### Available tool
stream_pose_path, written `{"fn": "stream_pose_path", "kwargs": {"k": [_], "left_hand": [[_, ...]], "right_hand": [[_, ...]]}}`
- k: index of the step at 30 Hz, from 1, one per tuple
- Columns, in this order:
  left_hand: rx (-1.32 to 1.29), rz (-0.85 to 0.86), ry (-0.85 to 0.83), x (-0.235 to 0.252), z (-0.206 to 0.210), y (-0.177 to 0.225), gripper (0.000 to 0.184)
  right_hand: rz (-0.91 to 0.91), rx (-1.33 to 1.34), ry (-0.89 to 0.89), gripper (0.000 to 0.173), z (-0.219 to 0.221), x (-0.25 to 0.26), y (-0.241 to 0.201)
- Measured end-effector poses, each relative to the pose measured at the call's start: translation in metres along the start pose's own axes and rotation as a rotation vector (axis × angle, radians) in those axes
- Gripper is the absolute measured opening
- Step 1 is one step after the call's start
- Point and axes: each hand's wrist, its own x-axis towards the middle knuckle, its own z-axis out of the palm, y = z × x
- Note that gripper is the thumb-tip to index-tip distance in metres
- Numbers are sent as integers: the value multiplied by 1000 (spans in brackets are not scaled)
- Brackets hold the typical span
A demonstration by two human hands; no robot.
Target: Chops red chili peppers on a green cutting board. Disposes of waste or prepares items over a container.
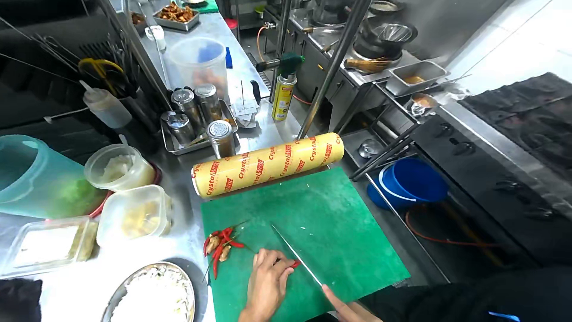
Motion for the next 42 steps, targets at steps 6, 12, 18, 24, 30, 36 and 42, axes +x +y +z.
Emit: {"fn": "stream_pose_path", "kwargs": {"k": [6, 12, 18, 24, 30, 36, 42], "left_hand": [[-16, 1, 12, -1, 1, 1, 18], [-51, -8, 24, -3, 1, 2, 16], [-73, -10, 31, -3, 0, 2, 15], [-117, -9, 35, -2, 0, 2, 13], [-134, -21, 48, -1, 1, 4, 10], [-160, -21, 83, -2, 4, 3, 7], [-167, -26, 96, -3, 4, 5, 7]], "right_hand": [[-51, 7, 42, 47, 1, 7, -1], [-58, 10, 92, 48, 12, 8, -1], [-75, -5, 143, 49, 21, 14, -7], [-88, -12, 181, 50, 25, 20, -9], [-67, -18, 181, 50, 28, 23, -14], [-76, -35, 186, 49, 30, 27, -19], [-82, -22, 179, 49, 31, 28, -19]]}}
